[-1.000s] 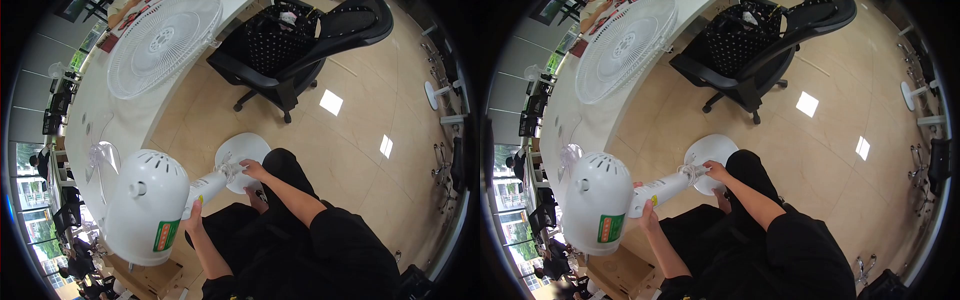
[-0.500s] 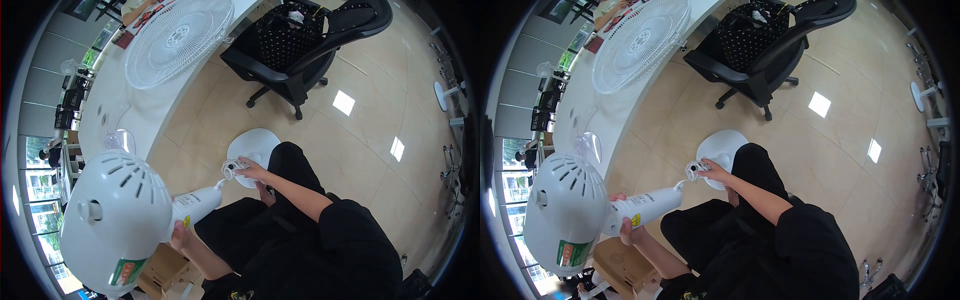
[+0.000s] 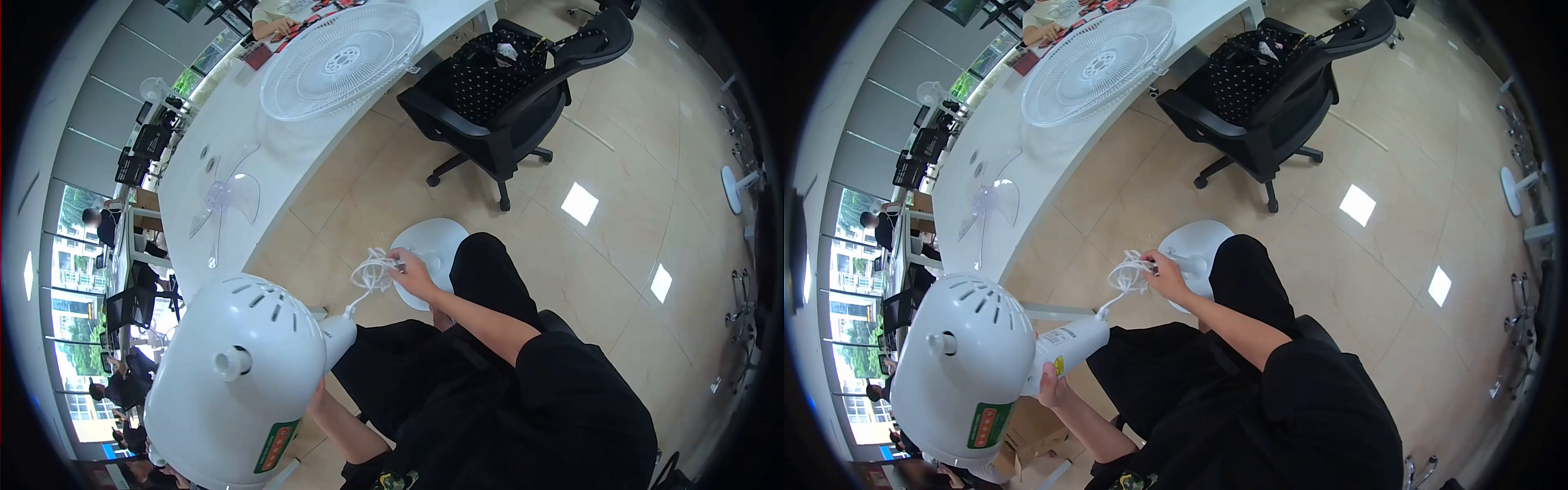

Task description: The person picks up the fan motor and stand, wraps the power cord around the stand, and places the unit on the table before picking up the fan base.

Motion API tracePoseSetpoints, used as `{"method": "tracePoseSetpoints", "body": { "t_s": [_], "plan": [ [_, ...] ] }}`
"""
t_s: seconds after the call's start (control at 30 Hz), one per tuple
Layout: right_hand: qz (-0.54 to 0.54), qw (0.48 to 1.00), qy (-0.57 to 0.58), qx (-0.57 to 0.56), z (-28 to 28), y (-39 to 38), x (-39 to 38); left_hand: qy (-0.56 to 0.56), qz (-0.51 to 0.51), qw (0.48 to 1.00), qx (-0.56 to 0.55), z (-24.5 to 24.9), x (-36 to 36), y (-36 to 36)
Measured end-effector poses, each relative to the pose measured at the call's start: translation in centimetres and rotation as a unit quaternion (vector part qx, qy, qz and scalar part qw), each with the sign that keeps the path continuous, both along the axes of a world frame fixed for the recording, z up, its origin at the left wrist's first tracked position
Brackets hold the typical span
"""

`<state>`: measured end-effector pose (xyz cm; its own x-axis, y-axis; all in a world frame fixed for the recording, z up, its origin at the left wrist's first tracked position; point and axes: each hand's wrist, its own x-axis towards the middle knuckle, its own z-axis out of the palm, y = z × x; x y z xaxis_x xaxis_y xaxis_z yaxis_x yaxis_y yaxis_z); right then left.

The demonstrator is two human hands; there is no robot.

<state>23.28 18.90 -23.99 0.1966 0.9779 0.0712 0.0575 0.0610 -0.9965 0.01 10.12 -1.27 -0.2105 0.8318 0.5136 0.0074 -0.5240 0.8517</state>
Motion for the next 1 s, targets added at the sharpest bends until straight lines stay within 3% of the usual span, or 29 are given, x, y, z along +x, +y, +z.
{"method": "tracePoseSetpoints", "body": {
  "t_s": [0.07, 0.17, 0.43, 0.5, 0.63, 0.73, 0.83, 1.0],
  "plan": [
    [0.053, 0.998, 0.037, 0.006, 3.5, -1.3, -0.5, -0.004, 0.012, 1.0, 0.003, 0.1, -0.8, -1.3],
    [0.095, 0.994, 0.058, 0.016, 4.3, -3.0, -1.2, -0.006, 0.03, 1.0, 0.004, 0.4, -2.1, -3.3],
    [0.249, 0.949, -0.19, 0.023, 0.4, -8.7, 3.2, -0.032, 0.043, 0.999, -0.006, 1.2, -3.8, -9.1],
    [0.252, 0.949, -0.187, -0.013, 0.4, -9.8, 4.6, -0.042, 0.035, 0.998, -0.015, 1.4, -4.2, -10.7],
    [0.219, 0.96, -0.169, 0.035, 4.5, -10.5, 6.6, -0.072, -0.023, 0.996, -0.036, 0.8, -5.4, -13.4],
    [0.163, 0.972, -0.152, 0.07, 7.4, -11.0, 8.0, -0.096, -0.007, 0.994, -0.048, 0.9, -5.2, -15.3],
    [0.102, 0.976, -0.155, 0.117, 11.1, -11.7, 9.6, -0.122, -0.061, 0.991, -0.003, 1.1, -4.5, -15.4],
    [-0.002, 0.973, -0.149, 0.176, 18.2, -13.7, 13.4, -0.28, -0.127, 0.952, 0.003, -0.2, -3.1, -14.7]
  ]
}}
